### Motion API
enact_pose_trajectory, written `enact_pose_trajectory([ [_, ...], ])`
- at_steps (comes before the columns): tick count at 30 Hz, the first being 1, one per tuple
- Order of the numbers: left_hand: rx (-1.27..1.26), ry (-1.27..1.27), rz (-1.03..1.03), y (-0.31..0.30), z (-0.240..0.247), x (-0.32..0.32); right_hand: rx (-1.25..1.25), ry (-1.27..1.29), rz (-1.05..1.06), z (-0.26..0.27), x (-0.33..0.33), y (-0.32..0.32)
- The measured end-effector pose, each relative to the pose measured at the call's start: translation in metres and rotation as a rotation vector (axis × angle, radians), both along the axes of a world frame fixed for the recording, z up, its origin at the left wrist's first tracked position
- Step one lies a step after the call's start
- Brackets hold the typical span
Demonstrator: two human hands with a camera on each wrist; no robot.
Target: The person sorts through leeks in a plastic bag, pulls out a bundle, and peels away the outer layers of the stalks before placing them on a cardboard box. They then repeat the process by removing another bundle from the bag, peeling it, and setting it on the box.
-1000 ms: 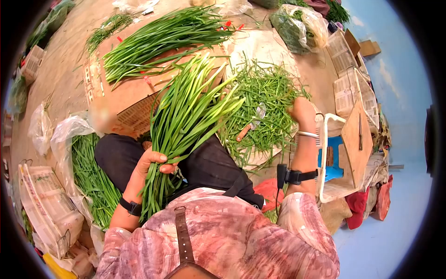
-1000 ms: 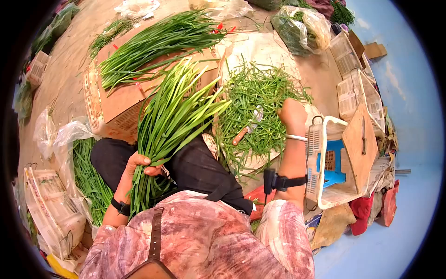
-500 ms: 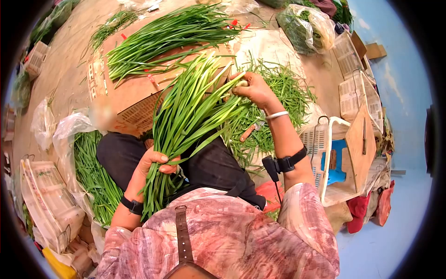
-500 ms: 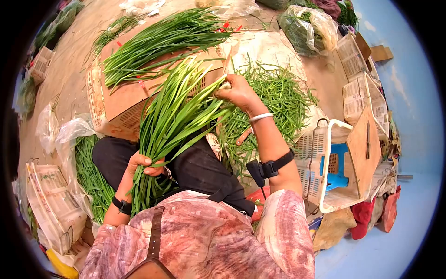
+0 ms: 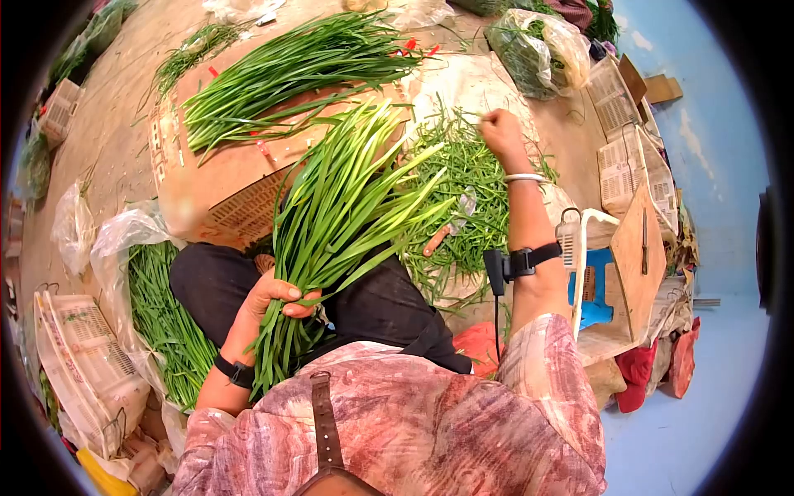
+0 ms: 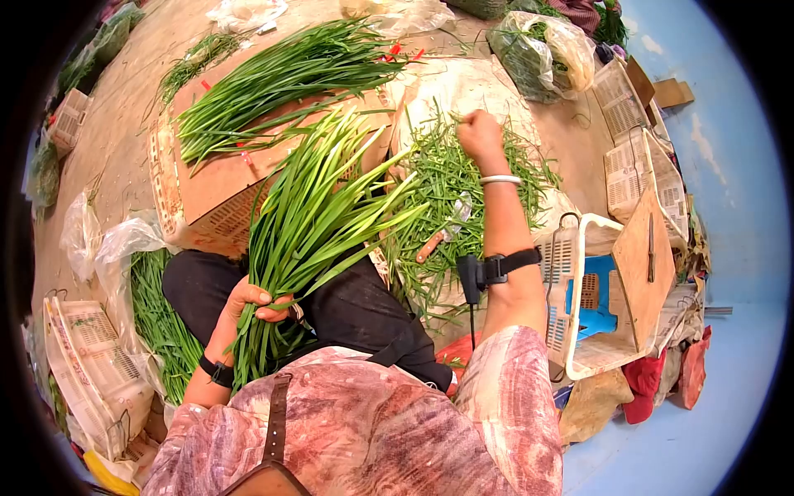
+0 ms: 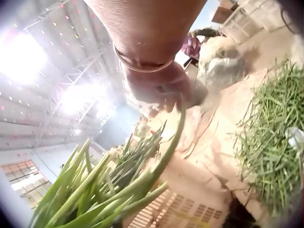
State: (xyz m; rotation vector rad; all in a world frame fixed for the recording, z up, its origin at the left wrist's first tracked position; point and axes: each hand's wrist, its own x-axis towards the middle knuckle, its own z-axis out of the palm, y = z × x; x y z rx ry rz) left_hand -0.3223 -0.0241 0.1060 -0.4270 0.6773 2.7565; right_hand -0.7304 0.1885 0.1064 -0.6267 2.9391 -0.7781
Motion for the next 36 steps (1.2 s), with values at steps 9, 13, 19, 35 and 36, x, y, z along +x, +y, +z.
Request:
enact_pose_trajectory([
  [9,-0.01,-0.013,-0.029,-0.004,-0.003,0.001,-0.833,-1.407,0.545,-0.012,0.049,-0.072],
  [13,0.004,0.002,-0.024,-0.004,-0.004,0.001,-0.637,-1.089,0.495,0.007,0.033,-0.051],
  [19,0.048,-0.043,0.016,0.001,0.001,0.004,0.06,-0.266,0.234,0.03,-0.012,0.033],
  [35,0.019,0.037,-0.018,-0.001,-0.004,0.003,-0.889,-1.459,0.4,-0.06,0.105,-0.002],
  [36,0.023,0.046,-0.027,-0.002,-0.003,0.003,-0.838,-1.431,0.373,-0.056,0.104,-0.002],
])
